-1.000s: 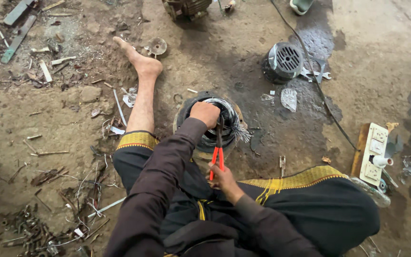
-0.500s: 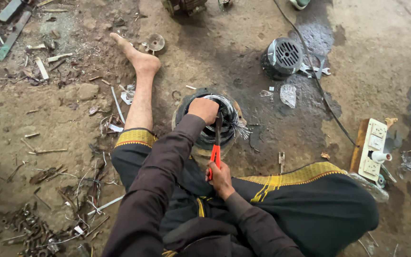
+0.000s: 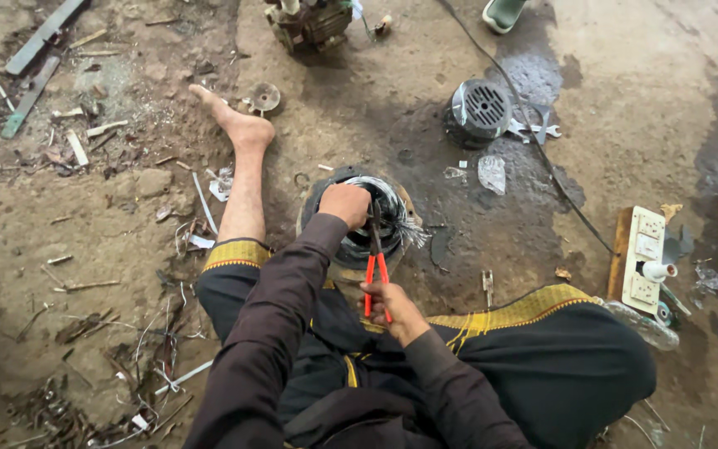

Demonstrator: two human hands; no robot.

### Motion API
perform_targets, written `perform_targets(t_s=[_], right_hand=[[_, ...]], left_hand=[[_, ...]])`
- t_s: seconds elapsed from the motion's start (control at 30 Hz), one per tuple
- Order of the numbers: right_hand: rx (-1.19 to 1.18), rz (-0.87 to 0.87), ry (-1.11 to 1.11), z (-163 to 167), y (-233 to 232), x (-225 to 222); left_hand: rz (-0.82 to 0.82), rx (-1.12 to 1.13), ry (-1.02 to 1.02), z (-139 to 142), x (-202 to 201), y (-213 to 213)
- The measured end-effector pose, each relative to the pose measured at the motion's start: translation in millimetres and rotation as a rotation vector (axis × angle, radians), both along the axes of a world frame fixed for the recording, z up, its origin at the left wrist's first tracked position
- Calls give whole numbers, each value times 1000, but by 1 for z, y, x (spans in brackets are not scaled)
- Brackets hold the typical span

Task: The person sits on the floor and uses pliers to repeatedly pull and adjust wires inside a cylindrical motor housing. The person manipulates the wire bundle with both hands, occasionally repositioning the pliers to grip different sections of the wire.

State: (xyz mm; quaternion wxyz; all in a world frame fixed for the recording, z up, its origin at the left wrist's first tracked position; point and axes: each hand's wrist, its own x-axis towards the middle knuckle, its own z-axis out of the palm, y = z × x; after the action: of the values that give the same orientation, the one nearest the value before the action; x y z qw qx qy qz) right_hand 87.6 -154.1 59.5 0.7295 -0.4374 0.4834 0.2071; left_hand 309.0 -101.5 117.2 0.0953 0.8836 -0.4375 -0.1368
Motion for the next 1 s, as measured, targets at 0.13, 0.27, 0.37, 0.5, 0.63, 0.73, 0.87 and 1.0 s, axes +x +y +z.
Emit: perform_targets(t_s=[0.13, 0.27, 0.37, 0.5, 0.63, 0.73, 0.87, 1.0], right_hand=[[-145, -164, -131, -16, 24, 5], [-683, -54, -222, -31, 43, 7], [-353, -128, -318, -36, 32, 5], [-83, -183, -229, -33, 23, -7], [-293, -503, -212, -45, 17, -21], [-149, -711, -137, -52, -35, -38], [-156, -865, -157, -46, -93, -73], [-403, -577, -479, -28, -48, -107]], left_hand=[[8, -27, 37, 0, 2, -1], [-18, -11, 89, 0, 5, 3], [-106, 60, 57, 2, 9, 7], [-168, -33, -44, 8, 4, 19], [-12, -186, -146, 13, 7, 47], [41, -395, -192, 17, 2, 63], [115, -550, -347, 23, -21, 56], [-8, -678, -536, 10, -67, 57]])
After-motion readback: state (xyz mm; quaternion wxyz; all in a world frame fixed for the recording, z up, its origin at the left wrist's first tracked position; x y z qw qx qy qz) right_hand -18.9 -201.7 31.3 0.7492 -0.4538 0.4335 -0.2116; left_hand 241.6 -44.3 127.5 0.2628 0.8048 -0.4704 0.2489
